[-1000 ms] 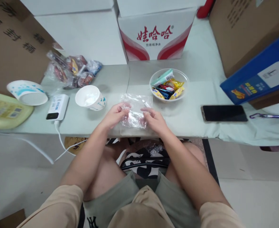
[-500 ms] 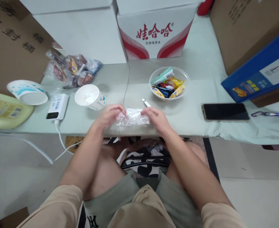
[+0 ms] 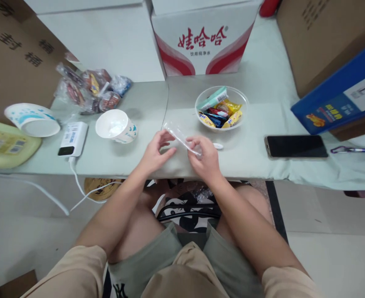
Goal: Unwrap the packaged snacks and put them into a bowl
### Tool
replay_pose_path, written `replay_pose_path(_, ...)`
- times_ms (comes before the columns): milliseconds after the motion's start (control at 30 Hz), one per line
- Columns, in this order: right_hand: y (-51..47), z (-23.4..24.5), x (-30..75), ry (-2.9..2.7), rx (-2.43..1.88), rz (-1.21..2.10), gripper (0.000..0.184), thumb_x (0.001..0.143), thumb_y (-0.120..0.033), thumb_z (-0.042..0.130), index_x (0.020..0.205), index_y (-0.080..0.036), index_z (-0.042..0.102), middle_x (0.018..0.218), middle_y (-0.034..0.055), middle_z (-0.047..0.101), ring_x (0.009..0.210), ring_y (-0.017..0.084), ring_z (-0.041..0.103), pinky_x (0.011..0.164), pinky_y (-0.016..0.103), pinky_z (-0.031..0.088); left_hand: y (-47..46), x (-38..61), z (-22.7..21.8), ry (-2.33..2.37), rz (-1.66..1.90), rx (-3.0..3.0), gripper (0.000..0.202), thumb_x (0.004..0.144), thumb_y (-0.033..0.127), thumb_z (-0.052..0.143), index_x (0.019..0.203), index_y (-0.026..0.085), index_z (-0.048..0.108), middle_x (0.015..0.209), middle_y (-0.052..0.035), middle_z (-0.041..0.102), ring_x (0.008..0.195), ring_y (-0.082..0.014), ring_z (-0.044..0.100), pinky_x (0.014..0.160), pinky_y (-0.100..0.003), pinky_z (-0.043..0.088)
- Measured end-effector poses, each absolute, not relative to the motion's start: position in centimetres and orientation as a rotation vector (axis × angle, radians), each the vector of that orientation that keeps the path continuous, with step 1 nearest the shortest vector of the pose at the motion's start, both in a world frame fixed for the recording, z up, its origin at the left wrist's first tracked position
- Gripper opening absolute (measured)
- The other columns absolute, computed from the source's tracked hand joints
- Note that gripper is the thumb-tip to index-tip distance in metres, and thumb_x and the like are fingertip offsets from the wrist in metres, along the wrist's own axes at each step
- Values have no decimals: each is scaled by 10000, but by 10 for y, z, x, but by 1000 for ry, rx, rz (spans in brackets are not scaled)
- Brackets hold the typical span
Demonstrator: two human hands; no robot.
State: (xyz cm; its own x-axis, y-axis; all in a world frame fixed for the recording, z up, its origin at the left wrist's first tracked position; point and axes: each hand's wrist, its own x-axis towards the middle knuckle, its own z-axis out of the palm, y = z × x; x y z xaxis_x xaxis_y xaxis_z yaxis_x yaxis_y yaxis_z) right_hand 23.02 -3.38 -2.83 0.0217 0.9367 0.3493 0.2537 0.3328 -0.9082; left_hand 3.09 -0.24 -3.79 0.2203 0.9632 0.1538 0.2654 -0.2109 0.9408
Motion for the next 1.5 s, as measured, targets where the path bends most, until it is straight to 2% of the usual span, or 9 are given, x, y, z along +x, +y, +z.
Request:
replay_pose_path(67, -37, -29, 225, -1515, -1038, 936, 137, 867, -314, 620, 827, -243, 510, 983, 47, 732, 915, 217, 670, 842, 377, 501, -6, 40, -40, 1029, 1014, 1687, 763, 780, 513, 764, 1418, 228, 455, 1431, -155, 572, 1300, -277, 576, 1053, -419, 479)
replay_pose_path(133, -38, -31, 220, -1439, -987, 1122, 150, 887, -361, 609, 872, -241, 520, 940, 32, 716, 840, 190, 659, 788, 347, 510, -7, 45, -40, 932, 981, 1693, 760, 802, 568, 735, 1426, 223, 471, 1458, -153, 554, 1334, -286, 550, 1088, -417, 458)
replay_pose_path(333, -33, -38, 216, -1228, -1091, 1300, 257, 841, -460, 660, 951, -239, 589, 927, 19, 668, 842, 173, 616, 773, 324, 509, -3, 41, -29, 981, 879, 1670, 450, 907, 569, 591, 1025, 159, 735, 1154, -114, 696, 1083, -238, 648, 974, -370, 504)
replay_pose_path(500, -28, -42, 217, -1097, -1257, 1145, 418, 725, -356, 745, 1060, -265, 512, 1030, 42, 617, 995, 195, 617, 818, 332, 533, -1, 37, -26, 1123, 877, 1389, 403, 821, 534, 671, 934, 154, 741, 896, -51, 711, 833, -185, 627, 797, -312, 498)
replay_pose_path(733, -25, -41, 219, -1061, -1100, 1467, 640, 653, -315, 769, 1217, -287, 468, 1194, 71, 643, 1029, 202, 649, 940, 386, 529, 3, 37, -19, 1076, 856, 1272, 267, 726, 394, 730, 828, 152, 680, 719, 2, 641, 664, -124, 545, 652, -256, 433)
replay_pose_path(967, -25, -43, 219, -1036, -1193, 1348, 410, 680, -314, 699, 1061, -250, 560, 927, 11, 614, 806, 160, 605, 760, 314, 528, 2, 40, -19, 1053, 759, 1338, 331, 701, 372, 779, 850, 172, 562, 776, 26, 598, 687, -105, 551, 665, -238, 447)
replay_pose_path(1167, -28, -46, 221, -1218, -1191, 1141, 470, 672, -270, 673, 1132, -261, 572, 1131, 57, 615, 1075, 208, 591, 938, 359, 502, 0, 35, -21, 1009, 694, 1421, 242, 746, 357, 725, 834, 166, 605, 766, 15, 608, 709, -120, 559, 680, -245, 438)
replay_pose_path(1333, -27, -33, 219, -1218, -1271, 1336, 326, 669, -411, 683, 922, -229, 588, 762, -10, 617, 666, 161, 560, 639, 300, 474, -2, 35, -13, 989, 631, 1360, 473, 687, 376, 791, 1065, 181, 586, 819, 21, 645, 698, -129, 592, 642, -240, 452)
replay_pose_path(1500, -23, -24, 225, -1033, -1300, 1254, 311, 633, -433, 713, 808, -234, 551, 684, -42, 586, 604, 130, 516, 589, 264, 431, 4, 44, -12, 893, 584, 1329, 403, 632, 356, 835, 901, 150, 616, 756, 22, 644, 691, -132, 610, 671, -257, 476)
